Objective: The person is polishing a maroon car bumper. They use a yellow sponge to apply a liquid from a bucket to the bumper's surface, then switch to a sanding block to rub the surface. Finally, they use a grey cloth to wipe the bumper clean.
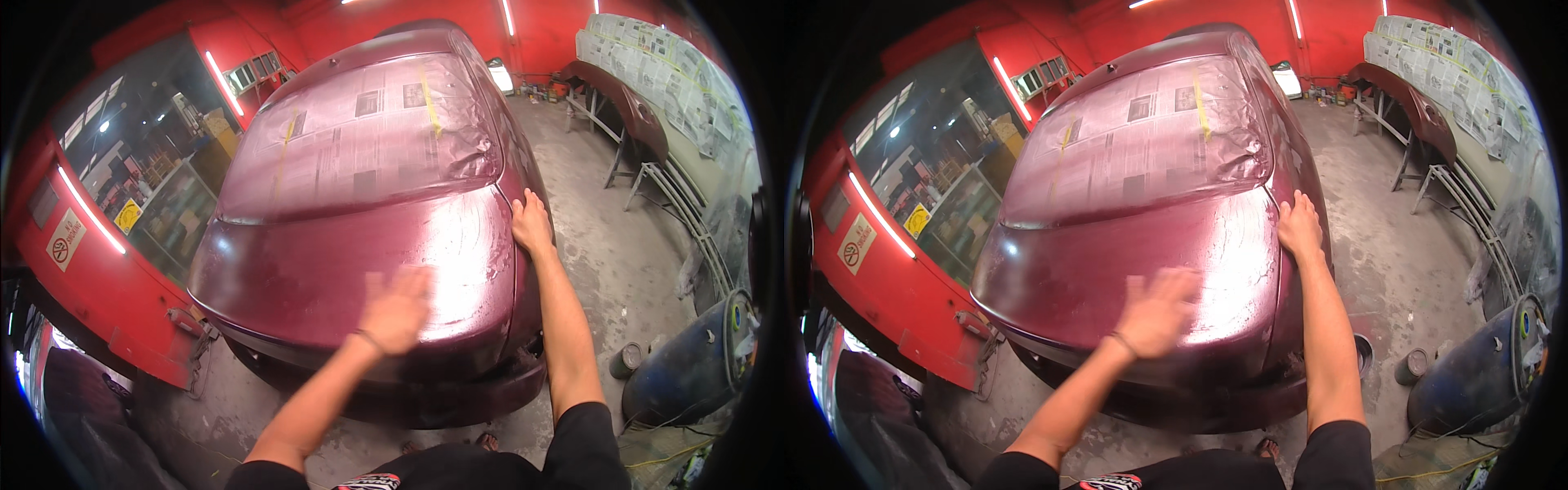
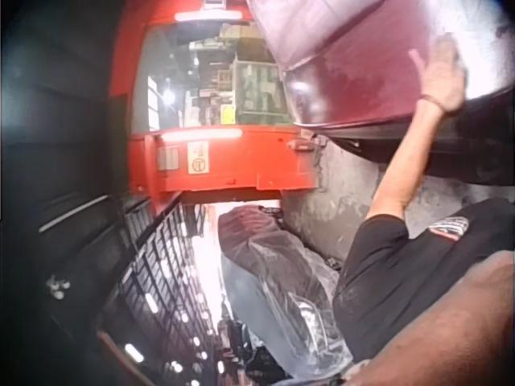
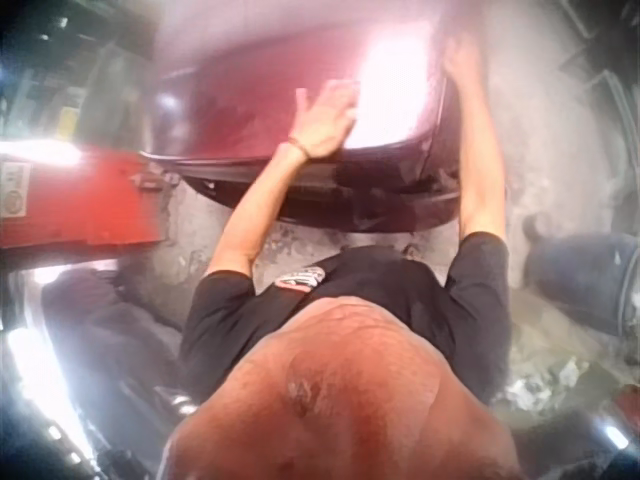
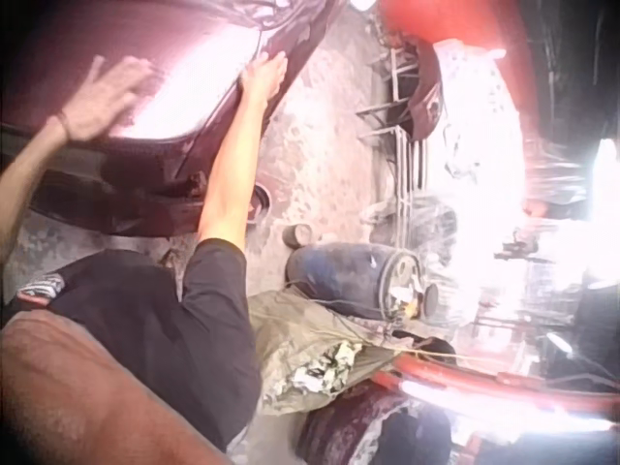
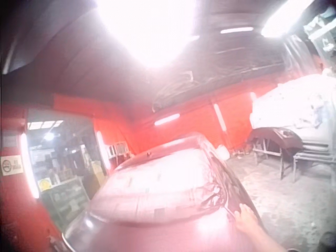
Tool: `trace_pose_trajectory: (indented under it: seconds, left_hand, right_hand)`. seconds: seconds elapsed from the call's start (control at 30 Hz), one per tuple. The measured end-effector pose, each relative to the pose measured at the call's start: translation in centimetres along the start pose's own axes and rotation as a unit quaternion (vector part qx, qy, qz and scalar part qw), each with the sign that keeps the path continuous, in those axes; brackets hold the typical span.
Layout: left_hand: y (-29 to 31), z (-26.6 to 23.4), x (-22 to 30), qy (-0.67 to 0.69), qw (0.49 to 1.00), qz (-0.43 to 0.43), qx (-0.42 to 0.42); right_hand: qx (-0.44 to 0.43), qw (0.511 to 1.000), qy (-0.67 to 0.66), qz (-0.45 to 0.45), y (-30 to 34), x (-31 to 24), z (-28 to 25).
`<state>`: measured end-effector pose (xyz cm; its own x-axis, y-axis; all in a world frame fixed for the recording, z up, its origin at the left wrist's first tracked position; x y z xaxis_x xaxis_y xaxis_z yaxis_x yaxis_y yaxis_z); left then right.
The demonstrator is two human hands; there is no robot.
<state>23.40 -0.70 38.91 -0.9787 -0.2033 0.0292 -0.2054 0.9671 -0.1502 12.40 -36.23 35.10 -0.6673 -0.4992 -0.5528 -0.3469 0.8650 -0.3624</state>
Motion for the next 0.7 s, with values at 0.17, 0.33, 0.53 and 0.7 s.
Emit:
trace_pose_trajectory:
  seconds: [0.17, 0.33, 0.53, 0.7]
  left_hand:
    - [16.8, -4.6, -34.5, 0.056, 0.896, -0.433, 0.078]
    - [2.1, -2.3, -14.3, 0.040, 0.972, -0.207, 0.108]
    - [0.2, 1.4, 5.8, 0.164, 0.986, -0.020, 0.036]
    - [12.3, -5.9, -18.4, -0.010, 0.946, -0.325, 0.015]
  right_hand:
    - [-0.102, 0.990, 0.019, 0.090, 0.6, -4.9, 1.4]
    - [-0.047, 0.991, 0.097, 0.080, 2.2, -5.4, -1.2]
    - [-0.007, 0.997, 0.073, -0.033, -1.5, -3.2, 1.5]
    - [-0.003, 0.995, 0.096, -0.030, -3.2, 0.5, 0.6]
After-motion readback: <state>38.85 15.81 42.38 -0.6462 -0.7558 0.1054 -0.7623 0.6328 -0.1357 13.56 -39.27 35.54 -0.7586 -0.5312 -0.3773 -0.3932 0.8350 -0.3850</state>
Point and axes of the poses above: each hand's wrist, its own y-axis away from the middle knuckle, its own z-axis out of the palm, x = y × z, the point moved 8 cm from there along -y, towards the middle knuckle, and after that the axes turned 8 degrees about y, right-handed, at the moved point
